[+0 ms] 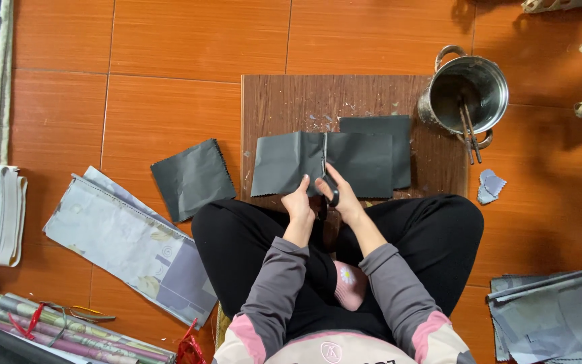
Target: Folding and cutting sheets of paper into strips using scissors
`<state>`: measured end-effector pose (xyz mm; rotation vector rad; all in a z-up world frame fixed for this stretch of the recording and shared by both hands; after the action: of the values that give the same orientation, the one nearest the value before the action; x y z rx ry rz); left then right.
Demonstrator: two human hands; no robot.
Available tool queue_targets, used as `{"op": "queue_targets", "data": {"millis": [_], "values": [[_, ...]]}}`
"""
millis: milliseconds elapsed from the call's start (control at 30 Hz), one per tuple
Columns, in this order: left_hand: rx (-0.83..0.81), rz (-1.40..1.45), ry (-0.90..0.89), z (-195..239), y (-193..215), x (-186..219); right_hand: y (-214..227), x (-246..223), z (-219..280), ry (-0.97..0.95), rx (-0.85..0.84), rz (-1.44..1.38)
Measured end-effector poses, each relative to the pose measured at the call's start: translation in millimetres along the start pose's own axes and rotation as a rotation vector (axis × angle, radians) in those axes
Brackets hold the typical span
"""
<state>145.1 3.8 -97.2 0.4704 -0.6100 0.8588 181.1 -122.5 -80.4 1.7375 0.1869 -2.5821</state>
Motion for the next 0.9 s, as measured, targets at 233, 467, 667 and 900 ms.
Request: {"op": "queue_targets", "data": {"millis": [233,467,667,900], "values": [[-0.014,-0.005,0.003,6,1,3,-14,-25,1,-0.144,-0.019,-0.093],[-0.008,-0.024,-0.004,5,4,2,-8,-50,13,-0.087,0.005,-0.006],[-0.023,-0.034,-0.02,1,8,1,-15,-48,-6,-0.104,-0.025,-0.078],[-0.023,-0.027,-0.045,-7,11,-6,13,-9,-23,0.017,-0.001,0.087]]}}
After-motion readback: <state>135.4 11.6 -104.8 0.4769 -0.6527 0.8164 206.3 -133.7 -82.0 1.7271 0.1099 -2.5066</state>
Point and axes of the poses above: each hand's wrist, its own z-axis away from the middle knuckle, its own y-axis out of the back of the hand, x = y × z, the point moved 6 cm from there along -z, towards the middle knuckle, and after that the axes turned 9 degrees about -z, right-handed, at the moved point
